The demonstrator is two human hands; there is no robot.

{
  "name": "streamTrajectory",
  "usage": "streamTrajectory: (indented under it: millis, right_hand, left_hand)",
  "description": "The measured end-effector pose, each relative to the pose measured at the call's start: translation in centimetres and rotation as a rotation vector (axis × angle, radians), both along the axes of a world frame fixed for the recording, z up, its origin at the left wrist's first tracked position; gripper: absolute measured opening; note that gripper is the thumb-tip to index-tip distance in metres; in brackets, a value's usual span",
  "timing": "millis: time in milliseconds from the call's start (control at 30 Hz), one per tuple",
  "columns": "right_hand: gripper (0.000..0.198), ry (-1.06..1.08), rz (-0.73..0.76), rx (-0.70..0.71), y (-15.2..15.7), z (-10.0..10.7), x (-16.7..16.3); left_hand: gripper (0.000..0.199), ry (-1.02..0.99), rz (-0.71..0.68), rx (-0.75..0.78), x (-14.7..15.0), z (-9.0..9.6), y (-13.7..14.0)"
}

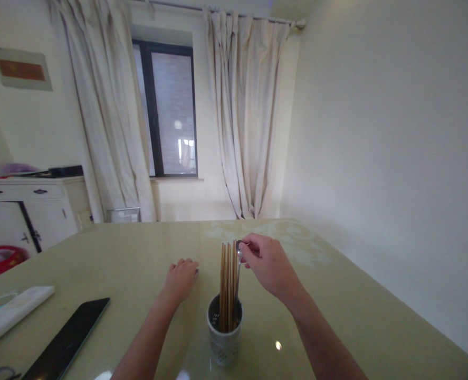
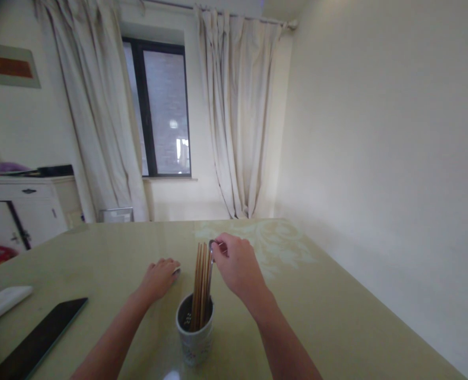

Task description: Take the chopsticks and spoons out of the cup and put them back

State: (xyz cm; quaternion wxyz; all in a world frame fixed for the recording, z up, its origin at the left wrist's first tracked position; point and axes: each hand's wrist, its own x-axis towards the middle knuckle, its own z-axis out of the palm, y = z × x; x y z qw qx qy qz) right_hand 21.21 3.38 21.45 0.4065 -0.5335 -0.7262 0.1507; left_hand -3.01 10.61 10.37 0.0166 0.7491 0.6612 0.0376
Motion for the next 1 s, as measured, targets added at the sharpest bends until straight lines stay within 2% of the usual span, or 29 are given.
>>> streamTrajectory:
  millis: [167,367,600,733,867,1000]
  right_hand:
    - [0.015,-0.024,0.008,-0.11,0.2,-0.4,0.0]
    - [0.013,-0.137,-0.027,-0.158,0.2,-0.7,-0.1]
    - [0.016,-0.283,-0.043,-0.188,0.0,-0.7,0.0]
    - [0.018,-0.329,-0.037,-0.224,-0.3,-0.5,0.0]
    - [0.019,-0.343,-0.03,-0.221,-0.5,-0.1,0.2]
    - [0.016,-0.328,-0.06,-0.172,-0.5,0.2,0.3]
  left_hand:
    - [0.032,0.02,-0.023,-0.052,-0.5,-1.1,0.2]
    - [0.03,-0.024,0.003,-0.047,-0.7,-2.0,0.8]
    - [0.027,-0.221,-0.037,-0.058,-0.7,-2.0,1.3]
    - [0.018,-0.367,-0.107,-0.039,-1.1,0.5,1.2]
    - [0.018,-0.737,-0.23,0.107,-1.9,5.3,-0.5]
    - [0.024,-1.043,-0.35,0.215,-1.9,10.2,-3.9]
